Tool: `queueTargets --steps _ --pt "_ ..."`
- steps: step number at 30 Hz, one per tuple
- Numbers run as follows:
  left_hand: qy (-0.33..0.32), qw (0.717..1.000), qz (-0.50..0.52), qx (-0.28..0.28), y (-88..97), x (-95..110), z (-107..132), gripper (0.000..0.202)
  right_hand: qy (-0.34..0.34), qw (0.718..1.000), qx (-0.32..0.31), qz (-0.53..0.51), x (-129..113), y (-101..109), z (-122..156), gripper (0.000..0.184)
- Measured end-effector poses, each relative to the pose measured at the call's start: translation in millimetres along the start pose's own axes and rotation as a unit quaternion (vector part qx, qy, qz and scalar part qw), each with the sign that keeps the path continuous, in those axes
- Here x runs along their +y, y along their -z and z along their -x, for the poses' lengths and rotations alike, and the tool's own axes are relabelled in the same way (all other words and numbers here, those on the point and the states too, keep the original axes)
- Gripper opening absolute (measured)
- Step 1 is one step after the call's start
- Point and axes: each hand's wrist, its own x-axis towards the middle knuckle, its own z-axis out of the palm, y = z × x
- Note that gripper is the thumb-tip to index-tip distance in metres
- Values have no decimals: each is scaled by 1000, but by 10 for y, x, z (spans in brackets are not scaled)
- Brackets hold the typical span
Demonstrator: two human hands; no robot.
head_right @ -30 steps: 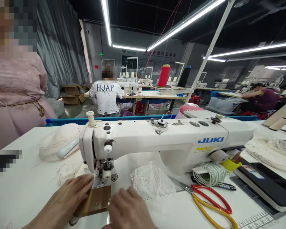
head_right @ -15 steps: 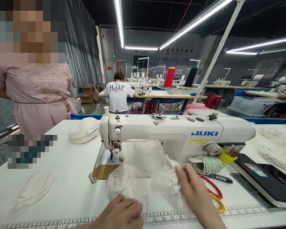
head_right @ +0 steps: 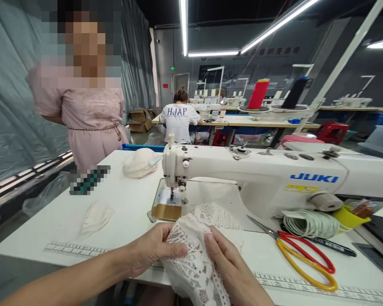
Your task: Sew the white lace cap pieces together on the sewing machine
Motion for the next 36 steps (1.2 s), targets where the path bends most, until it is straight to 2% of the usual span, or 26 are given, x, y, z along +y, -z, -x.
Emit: queueTargets --steps 2,5,9,13,15,17,20,22,26,29,31,33,35,36 --pt "11 1000 -10 20 124 -3 97 53 -5 998 -57 -7 44 -117 11 51" --pt "40 998 -37 9 280 -2 197 47 -14 988 -146 -36 53 -262 22 46" --pt "69 992 -103 -6 355 50 212 43 -10 986 -168 17 7 -358 -42 35" --pt "40 983 -178 14 366 213 101 38 40 970 -205 126 -107 -322 -166 28" --pt "15 980 -198 21 406 328 58 34 66 963 -200 169 -186 -256 -211 27" --pt "-17 977 -209 25 471 432 55 30 102 955 -157 231 -270 -173 -228 25" --pt "-61 973 -221 11 580 498 120 26 177 920 -96 336 -362 -81 -213 20" --pt "-66 972 -224 5 635 463 179 26 204 898 -107 374 -369 -70 -206 19" --pt "-60 965 -255 7 689 326 241 28 185 881 -160 405 -259 -135 -269 20" --pt "-92 934 -345 24 687 325 202 26 198 878 -146 412 -212 -160 -358 24" --pt "-128 913 -385 42 668 392 146 23 259 864 -90 423 -244 -144 -395 24" --pt "-170 896 -407 45 655 469 93 18 353 824 -39 441 -292 -117 -388 21" --pt "-204 868 -451 34 683 506 73 9 418 778 -45 466 -300 -95 -344 21" --pt "-212 848 -485 18 719 499 82 6 424 766 -65 479 -277 -84 -321 24"
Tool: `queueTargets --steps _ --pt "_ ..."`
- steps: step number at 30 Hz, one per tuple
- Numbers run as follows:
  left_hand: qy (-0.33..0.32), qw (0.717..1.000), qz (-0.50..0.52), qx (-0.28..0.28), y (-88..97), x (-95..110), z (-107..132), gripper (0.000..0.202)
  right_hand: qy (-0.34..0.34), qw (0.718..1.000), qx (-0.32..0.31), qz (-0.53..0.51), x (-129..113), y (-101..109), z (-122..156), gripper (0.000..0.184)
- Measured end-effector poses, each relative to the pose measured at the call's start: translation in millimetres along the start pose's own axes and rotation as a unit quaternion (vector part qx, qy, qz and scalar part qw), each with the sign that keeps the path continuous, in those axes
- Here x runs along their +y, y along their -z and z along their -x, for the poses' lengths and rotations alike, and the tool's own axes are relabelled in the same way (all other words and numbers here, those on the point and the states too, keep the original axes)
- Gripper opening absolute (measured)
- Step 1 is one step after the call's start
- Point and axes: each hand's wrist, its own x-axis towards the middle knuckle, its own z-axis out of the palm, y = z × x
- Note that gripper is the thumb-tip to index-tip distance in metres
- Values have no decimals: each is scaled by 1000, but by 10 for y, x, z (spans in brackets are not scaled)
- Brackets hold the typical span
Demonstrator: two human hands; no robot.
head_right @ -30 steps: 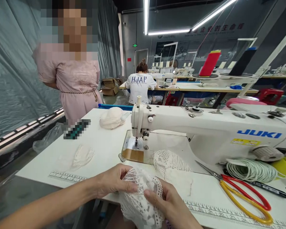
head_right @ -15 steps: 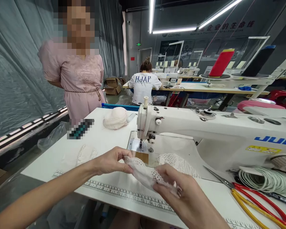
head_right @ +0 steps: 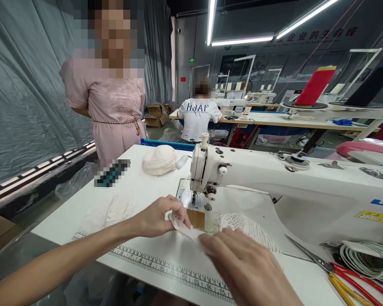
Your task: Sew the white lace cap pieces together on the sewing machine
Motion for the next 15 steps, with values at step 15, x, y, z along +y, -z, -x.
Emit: queueTargets --steps 15 --pt "125 961 -244 47 -68 -408 -65 24 -36 984 29 170 625 -342 59 31"
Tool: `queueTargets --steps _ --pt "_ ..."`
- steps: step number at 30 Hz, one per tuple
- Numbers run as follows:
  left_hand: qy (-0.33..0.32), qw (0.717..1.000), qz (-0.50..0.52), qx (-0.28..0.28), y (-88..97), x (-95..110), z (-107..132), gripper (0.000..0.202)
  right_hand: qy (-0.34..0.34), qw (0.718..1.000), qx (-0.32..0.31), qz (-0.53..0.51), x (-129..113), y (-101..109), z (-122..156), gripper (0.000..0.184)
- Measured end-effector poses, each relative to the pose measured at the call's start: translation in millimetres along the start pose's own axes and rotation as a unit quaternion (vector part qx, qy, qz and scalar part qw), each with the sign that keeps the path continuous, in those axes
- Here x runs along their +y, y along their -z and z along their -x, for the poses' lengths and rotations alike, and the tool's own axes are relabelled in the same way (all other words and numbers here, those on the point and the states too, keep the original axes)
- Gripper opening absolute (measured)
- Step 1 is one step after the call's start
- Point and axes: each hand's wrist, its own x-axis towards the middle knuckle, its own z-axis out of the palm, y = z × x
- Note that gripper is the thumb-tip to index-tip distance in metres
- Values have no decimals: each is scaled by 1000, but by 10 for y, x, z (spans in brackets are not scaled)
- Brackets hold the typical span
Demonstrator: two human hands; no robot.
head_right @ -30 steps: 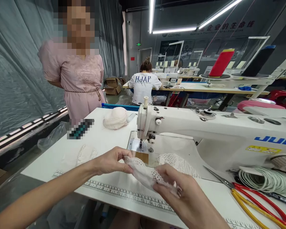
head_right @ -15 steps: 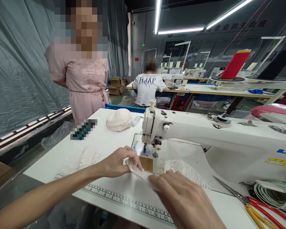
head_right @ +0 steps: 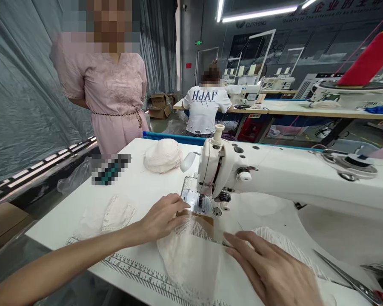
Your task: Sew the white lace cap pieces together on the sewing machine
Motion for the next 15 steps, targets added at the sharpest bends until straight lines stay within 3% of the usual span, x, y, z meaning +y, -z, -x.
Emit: queueTargets --steps 5,9,12,15 --pt "-17 999 29 -17 -121 -37 -186 3 -20 996 13 -81 -382 -260 -452 29" --pt "-57 995 84 -3 -51 -42 -93 6 -38 982 -1 -183 -503 -334 -489 20" --pt "-53 980 190 -37 50 -27 -20 10 -116 943 -57 -307 -568 -256 -443 22" --pt "11 968 233 -92 118 -10 -14 12 -195 901 -106 -374 -638 -226 -425 26"
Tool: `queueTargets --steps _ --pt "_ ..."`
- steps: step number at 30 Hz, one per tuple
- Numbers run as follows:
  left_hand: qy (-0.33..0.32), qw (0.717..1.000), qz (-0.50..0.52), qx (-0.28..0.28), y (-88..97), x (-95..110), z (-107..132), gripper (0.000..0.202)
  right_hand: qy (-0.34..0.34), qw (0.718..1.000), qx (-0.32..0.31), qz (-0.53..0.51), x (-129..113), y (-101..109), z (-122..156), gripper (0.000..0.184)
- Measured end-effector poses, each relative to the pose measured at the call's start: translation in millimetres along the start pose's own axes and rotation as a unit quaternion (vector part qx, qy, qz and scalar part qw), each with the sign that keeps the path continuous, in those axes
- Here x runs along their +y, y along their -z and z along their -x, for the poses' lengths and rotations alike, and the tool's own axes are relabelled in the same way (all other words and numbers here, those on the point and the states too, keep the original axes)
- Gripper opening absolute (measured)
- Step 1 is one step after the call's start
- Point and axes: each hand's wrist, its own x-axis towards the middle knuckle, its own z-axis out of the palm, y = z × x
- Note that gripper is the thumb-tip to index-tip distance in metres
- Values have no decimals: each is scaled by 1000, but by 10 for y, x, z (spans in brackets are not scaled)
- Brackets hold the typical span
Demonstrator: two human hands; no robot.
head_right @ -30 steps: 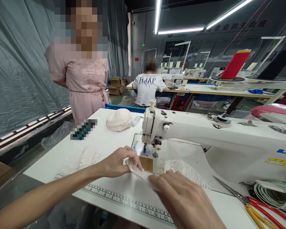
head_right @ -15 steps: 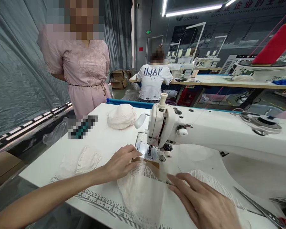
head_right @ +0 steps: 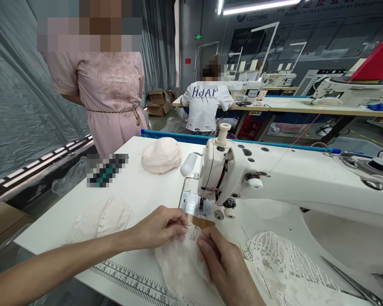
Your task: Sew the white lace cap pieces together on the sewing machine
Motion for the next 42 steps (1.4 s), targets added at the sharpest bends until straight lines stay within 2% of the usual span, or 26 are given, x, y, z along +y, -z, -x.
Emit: queueTargets --steps 2,5,8,11,15,21,27,29,30,33,35,37,42 --pt "37 998 -54 -10 6 -1 -36 14 -16 1000 23 -8 9 -59 3 23" --pt "67 986 -150 -8 -27 -62 -128 17 -13 996 69 51 78 -150 -2 23" --pt "84 975 -204 10 -84 -143 -199 18 -16 991 64 117 150 -160 -11 24" --pt "93 965 -246 14 -124 -175 -227 22 39 990 36 130 211 -78 -39 20" --pt "111 947 -302 -7 -141 -122 -251 25 122 982 5 145 323 32 -88 25" --pt "143 919 -366 -37 -157 -46 -322 25 163 967 36 193 461 21 -110 27" --pt "137 923 -359 -39 -165 -94 -322 25 201 948 46 243 414 19 -120 33" --pt "105 924 -368 -12 -186 -140 -302 24 213 938 54 268 403 14 -118 32" --pt "66 922 -381 11 -200 -171 -289 21 218 931 59 286 402 11 -114 31" --pt "-131 896 -417 83 -243 -289 -239 15 231 901 76 358 407 4 -87 31" --pt "-227 871 -423 105 -262 -363 -204 13 240 882 92 394 419 12 -61 34" --pt "-250 863 -424 115 -273 -410 -181 13 251 867 100 418 445 37 -39 36" --pt "-239 859 -433 132 -284 -411 -270 17 236 851 68 464 592 152 -78 40"
